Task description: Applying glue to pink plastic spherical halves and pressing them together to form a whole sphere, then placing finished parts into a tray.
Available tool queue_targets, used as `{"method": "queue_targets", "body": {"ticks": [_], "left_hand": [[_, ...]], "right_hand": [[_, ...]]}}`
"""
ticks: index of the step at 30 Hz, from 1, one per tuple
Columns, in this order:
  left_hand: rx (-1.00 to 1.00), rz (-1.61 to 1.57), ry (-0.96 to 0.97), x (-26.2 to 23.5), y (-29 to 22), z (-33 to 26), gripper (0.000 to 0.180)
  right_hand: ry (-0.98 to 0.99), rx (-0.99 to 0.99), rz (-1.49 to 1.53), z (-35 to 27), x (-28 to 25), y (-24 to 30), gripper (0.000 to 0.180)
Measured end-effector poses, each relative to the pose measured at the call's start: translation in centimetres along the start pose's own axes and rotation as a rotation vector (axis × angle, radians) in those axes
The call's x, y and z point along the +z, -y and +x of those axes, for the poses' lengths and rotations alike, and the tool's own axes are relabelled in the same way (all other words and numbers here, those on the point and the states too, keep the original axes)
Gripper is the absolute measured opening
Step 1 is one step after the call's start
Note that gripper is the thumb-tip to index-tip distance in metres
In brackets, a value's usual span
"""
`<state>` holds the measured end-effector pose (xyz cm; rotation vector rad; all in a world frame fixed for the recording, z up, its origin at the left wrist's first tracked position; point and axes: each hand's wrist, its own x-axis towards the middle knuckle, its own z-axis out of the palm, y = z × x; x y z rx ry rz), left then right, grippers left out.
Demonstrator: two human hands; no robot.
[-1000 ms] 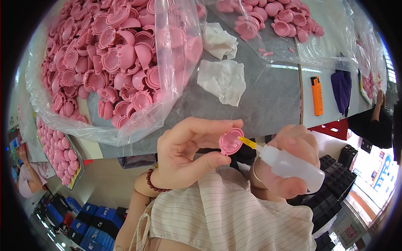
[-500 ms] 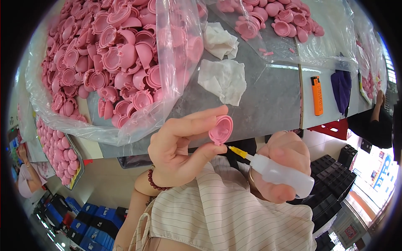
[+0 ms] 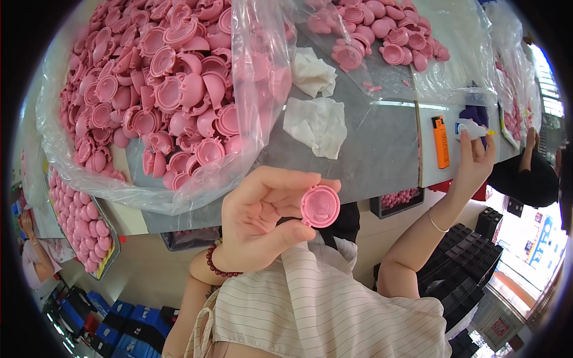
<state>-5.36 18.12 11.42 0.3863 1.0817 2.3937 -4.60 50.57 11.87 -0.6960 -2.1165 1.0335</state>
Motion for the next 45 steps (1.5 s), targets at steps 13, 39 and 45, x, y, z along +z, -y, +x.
{"method": "queue_targets", "body": {"ticks": [13,39,45], "left_hand": [[0.017,0.113,0.058,1.1,-0.3,-1.0,0.041],[0.137,0.390,-0.067,0.3,0.8,0.1,0.039],[0.137,0.296,-0.099,0.1,0.6,0.3,0.041]], "right_hand": [[0.635,-1.069,-0.431,2.5,8.9,7.2,0.021],[0.547,-0.660,0.005,-9.4,6.3,7.9,0.023],[0.716,-0.621,0.144,-10.2,6.1,7.7,0.033]]}}
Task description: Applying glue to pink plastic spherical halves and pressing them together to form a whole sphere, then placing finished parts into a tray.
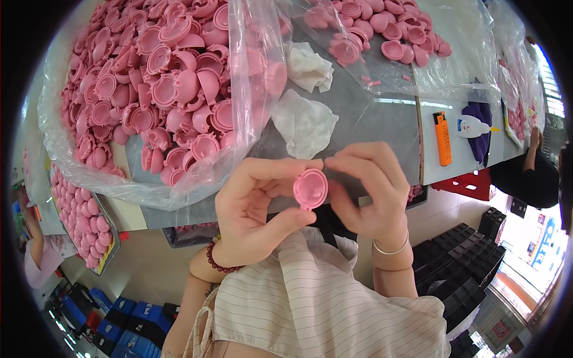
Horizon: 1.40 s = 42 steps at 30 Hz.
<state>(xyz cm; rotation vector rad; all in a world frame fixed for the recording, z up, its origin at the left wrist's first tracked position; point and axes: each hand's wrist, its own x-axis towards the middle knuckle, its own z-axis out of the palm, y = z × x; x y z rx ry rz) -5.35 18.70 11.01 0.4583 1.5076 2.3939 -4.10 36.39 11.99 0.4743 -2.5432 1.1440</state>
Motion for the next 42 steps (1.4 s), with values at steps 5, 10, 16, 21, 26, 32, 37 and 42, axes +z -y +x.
{"method": "queue_targets", "body": {"ticks": [5,10,16,21,26,32,37,42], "left_hand": [[0.143,-0.215,0.011,-0.4,-0.2,-1.4,0.045],[0.259,-0.124,-0.058,-1.4,-0.4,-2.2,0.049],[0.166,0.126,-0.054,-1.5,-1.1,-1.8,0.046],[0.158,0.313,-0.012,0.0,-0.8,-1.0,0.036],[0.171,0.401,-0.010,0.1,-0.4,-0.6,0.034],[0.120,0.311,0.056,0.2,-0.1,-0.4,0.036],[0.040,0.145,0.121,0.2,-0.3,0.0,0.040],[-0.025,-0.059,0.123,0.0,-0.1,0.1,0.047]], "right_hand": [[0.134,-0.016,-0.048,0.8,1.1,1.3,0.038],[0.114,-0.044,-0.205,0.9,3.0,1.6,0.041],[0.048,0.166,0.434,0.8,0.1,1.3,0.037],[0.020,0.231,0.600,0.3,-0.8,2.2,0.031],[0.014,0.211,0.539,0.0,-0.5,2.1,0.030],[0.055,0.187,0.481,-0.7,-1.2,1.2,0.037],[-0.013,0.084,0.428,-0.9,-0.6,1.0,0.038],[-0.050,0.022,0.410,-0.8,-0.1,1.6,0.035]]}}
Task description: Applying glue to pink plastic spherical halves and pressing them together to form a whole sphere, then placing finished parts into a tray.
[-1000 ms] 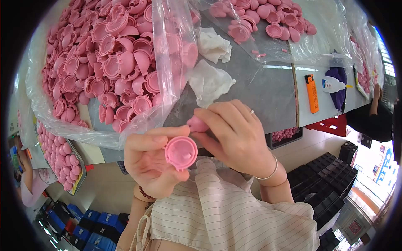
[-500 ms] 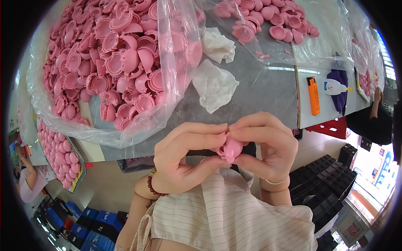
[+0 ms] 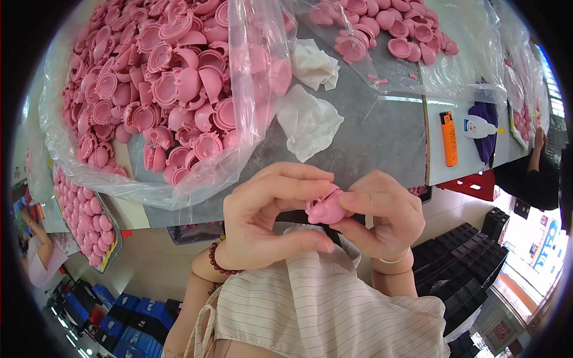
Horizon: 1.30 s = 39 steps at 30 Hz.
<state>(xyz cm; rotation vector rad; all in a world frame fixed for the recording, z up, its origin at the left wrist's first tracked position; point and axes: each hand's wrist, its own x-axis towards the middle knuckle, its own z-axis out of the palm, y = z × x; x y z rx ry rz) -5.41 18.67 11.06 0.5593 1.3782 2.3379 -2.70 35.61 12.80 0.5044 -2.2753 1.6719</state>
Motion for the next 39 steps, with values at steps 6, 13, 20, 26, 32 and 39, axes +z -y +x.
{"method": "queue_targets", "body": {"ticks": [6,13,20,26,32,39], "left_hand": [[-0.109,-0.077,-0.035,-0.1,-0.2,-0.1,0.043],[-0.053,0.027,-0.016,-0.1,-0.1,-0.2,0.039],[-0.064,0.105,-0.011,-0.2,-0.2,-0.1,0.039],[-0.072,0.075,-0.002,-0.1,0.0,0.0,0.040],[-0.034,0.078,-0.024,-0.4,0.4,0.1,0.050],[0.015,0.123,0.007,-0.7,0.3,0.1,0.041]], "right_hand": [[0.002,-0.051,-0.184,0.3,0.0,0.1,0.034],[0.012,-0.095,-0.235,0.0,0.0,-0.5,0.037],[-0.019,-0.086,-0.173,-0.3,0.1,-0.9,0.038],[-0.015,-0.152,-0.262,-0.2,0.1,-1.0,0.036],[-0.065,-0.299,-0.412,-1.0,1.1,-0.2,0.034],[-0.177,-0.291,-0.469,-1.6,-1.1,-0.8,0.016]]}}
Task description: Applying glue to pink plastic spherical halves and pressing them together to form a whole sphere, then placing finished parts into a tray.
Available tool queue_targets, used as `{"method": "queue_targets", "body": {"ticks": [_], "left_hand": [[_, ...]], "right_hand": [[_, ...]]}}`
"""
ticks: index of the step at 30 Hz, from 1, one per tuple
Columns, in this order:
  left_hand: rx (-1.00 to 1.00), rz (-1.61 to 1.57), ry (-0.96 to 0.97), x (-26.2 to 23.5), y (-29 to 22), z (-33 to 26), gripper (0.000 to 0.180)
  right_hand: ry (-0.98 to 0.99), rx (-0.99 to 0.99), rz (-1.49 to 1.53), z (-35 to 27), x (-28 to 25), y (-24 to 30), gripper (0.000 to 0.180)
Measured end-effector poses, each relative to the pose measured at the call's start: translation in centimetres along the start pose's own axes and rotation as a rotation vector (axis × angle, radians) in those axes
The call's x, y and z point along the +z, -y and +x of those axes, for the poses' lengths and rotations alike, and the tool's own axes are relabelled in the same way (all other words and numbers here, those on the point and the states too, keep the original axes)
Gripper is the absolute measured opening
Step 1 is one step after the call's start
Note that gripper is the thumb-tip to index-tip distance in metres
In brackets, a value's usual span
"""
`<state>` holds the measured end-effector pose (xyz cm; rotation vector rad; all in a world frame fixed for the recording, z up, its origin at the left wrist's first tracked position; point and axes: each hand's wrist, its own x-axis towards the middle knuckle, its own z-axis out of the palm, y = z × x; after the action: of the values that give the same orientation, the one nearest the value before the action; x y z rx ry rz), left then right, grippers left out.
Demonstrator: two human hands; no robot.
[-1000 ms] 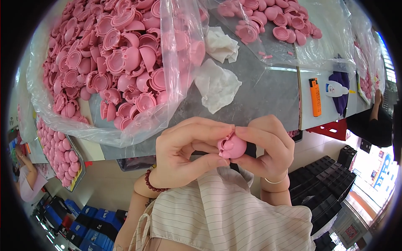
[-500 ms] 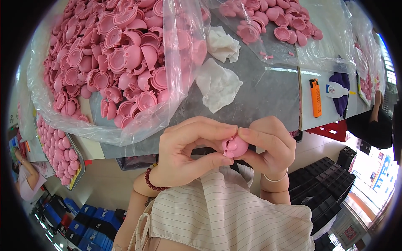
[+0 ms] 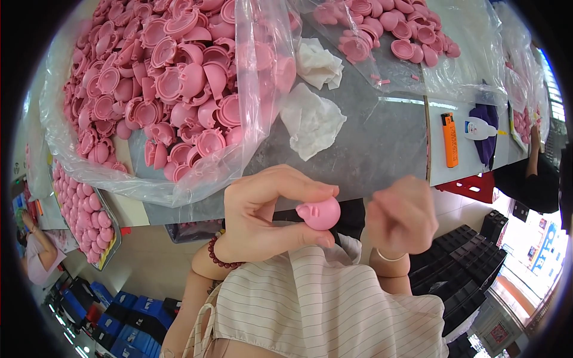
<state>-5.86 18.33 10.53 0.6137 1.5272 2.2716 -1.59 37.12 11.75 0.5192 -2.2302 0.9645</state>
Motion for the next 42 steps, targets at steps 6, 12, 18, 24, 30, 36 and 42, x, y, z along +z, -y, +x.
{"method": "queue_targets", "body": {"ticks": [6,12,18,24,30,36,42], "left_hand": [[0.031,-0.037,-0.041,0.2,-0.1,-0.1,0.039],[-0.055,-0.273,-0.021,0.0,0.0,-0.2,0.040],[-0.094,-0.500,-0.004,-0.3,0.6,-0.5,0.051],[-0.122,-0.712,0.085,-0.6,0.5,-0.7,0.064],[-0.070,-0.333,0.088,-1.0,-2.9,-1.9,0.044],[0.182,1.347,-0.631,-6.6,-7.6,-5.5,0.029],[-0.061,1.812,-0.973,-16.9,-10.9,-12.0,0.027]], "right_hand": [[-0.606,0.201,-0.447,-1.5,-4.1,-5.2,0.017],[-0.804,0.460,-0.401,0.3,-7.7,-9.8,0.026],[-0.064,0.871,-0.456,2.0,-9.5,-11.2,0.040],[-0.250,0.658,0.281,2.4,-3.3,-4.8,0.046],[-0.074,0.646,0.382,2.2,1.5,-2.9,0.042],[-0.067,0.619,0.240,1.5,0.7,-2.7,0.035],[-0.042,0.605,0.334,2.1,1.1,-2.4,0.034]]}}
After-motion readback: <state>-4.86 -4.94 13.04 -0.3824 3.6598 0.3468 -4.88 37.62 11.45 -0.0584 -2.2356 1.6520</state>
